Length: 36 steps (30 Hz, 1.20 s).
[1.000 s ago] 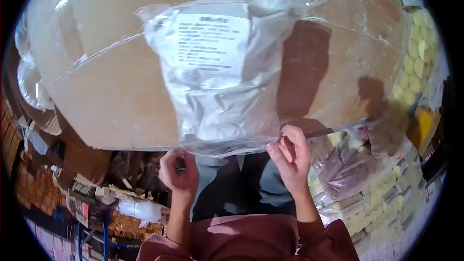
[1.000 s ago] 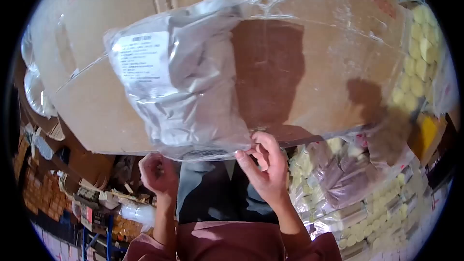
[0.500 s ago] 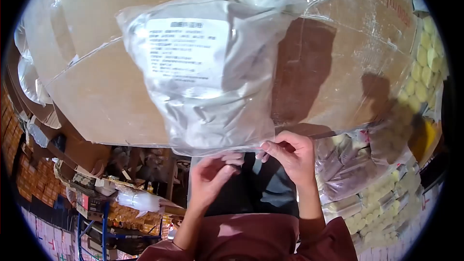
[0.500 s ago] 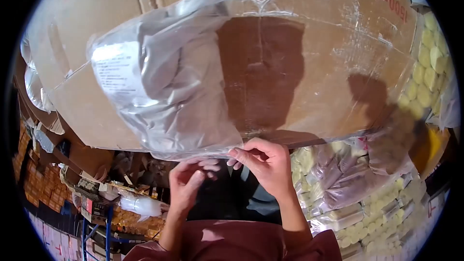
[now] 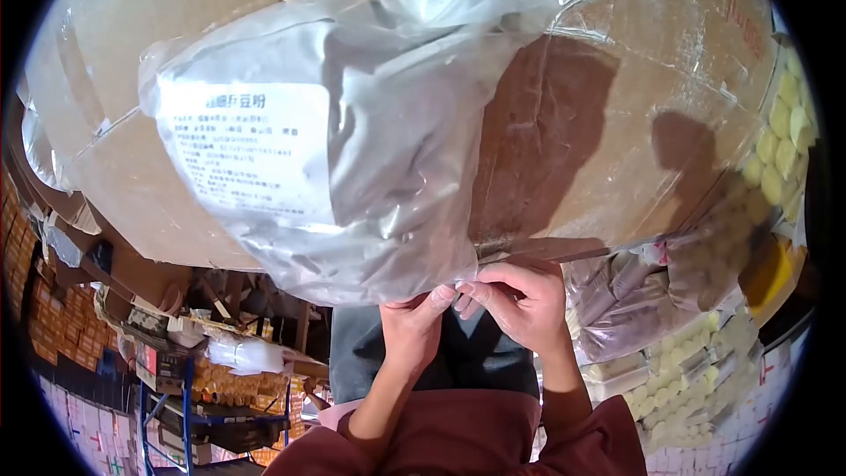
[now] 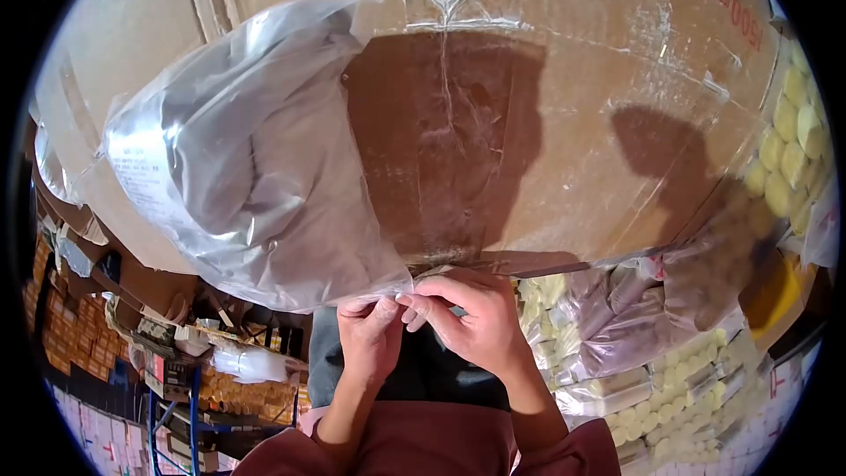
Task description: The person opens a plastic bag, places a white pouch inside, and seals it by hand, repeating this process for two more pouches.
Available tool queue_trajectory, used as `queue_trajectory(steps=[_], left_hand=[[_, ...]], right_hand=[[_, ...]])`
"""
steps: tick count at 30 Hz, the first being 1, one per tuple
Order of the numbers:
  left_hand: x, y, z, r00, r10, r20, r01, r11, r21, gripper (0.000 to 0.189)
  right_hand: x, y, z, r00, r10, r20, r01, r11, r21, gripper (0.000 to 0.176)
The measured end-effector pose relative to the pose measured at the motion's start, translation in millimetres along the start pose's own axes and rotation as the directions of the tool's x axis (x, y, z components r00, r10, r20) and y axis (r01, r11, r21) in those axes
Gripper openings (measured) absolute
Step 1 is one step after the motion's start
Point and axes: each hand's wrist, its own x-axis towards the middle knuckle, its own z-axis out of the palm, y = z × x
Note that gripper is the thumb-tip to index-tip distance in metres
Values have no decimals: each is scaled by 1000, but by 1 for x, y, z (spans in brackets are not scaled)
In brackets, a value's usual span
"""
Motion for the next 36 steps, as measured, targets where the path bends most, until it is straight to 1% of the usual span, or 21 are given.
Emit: queue_trajectory(steps=[1, 4, 7, 8, 10, 13, 16, 19, 20, 22, 25, 27, 29, 30, 33, 34, 36], left_hand=[[1, 0, 2, 1000, 16, -19, -16, 1000, 27, 14], [0, -2, 2, 1000, 0, -21, -1, 1000, -16, 14], [-3, 1, 5, 996, 14, -84, -5, 995, 102, 38], [-3, 2, 7, 995, 21, -98, -9, 993, 119, 39], [-4, 4, 12, 992, 35, -125, -15, 988, 155, 39], [-4, 4, 11, 994, 31, -107, -19, 994, 110, 41], [-2, 5, 4, 998, 15, -56, -5, 984, 177, 43], [-4, 15, 17, 992, -45, -120, 52, 997, 57, 43], [-5, 17, 19, 992, -51, -118, 59, 996, 66, 42], [-6, 19, 20, 992, -62, -109, 72, 994, 84, 41], [-7, 16, 11, 981, -81, -177, 73, 996, -52, 43], [-11, 17, 4, 982, -20, -187, 43, 992, 120, 48], [-10, 23, 10, 979, -66, -194, 56, 997, -60, 50], [-10, 21, 12, 981, -17, -195, -1, 996, -89, 50], [-12, 19, 7, 969, -106, -225, 99, 994, -41, 51], [-13, 16, -3, 986, -30, -166, 62, 979, 192, 47], [-13, 14, -7, 984, -53, -171, 52, 999, -10, 44]], right_hand=[[1, 1, -1, 1000, -17, 10, 18, 999, -27, 4], [2, 3, -3, 999, -26, 29, 28, 998, -55, 6], [1, 0, -3, 1000, -8, 12, 8, 996, -88, 5], [1, -1, -3, 1000, 3, 0, -3, 996, -94, 5], [1, -5, -5, 1000, -21, -4, 20, 987, -162, 6], [-1, -11, -3, 999, -39, -32, 32, 978, -205, 7], [1, -14, -2, 997, -53, -47, 42, 975, -217, 9], [0, -15, -3, 998, -42, -52, 31, 982, -185, 10], [0, -16, -4, 998, -34, -52, 25, 985, -168, 10], [0, -20, -7, 999, -2, -34, -3, 989, -150, 8], [-2, -20, -4, 997, 54, -49, -58, 995, -83, 7], [-1, -20, -4, 993, 104, -48, -106, 993, -53, 6], [1, -23, -4, 986, 163, -16, -164, 985, -47, 6], [-4, -15, 1, 976, 204, -81, -199, 978, 64, 7], [-6, -15, 6, 947, 305, -96, -301, 952, 57, 9], [-2, -22, 12, 932, 351, -92, -346, 936, 67, 10], [0, -22, 12, 961, 276, -29, -278, 959, -53, 9]])
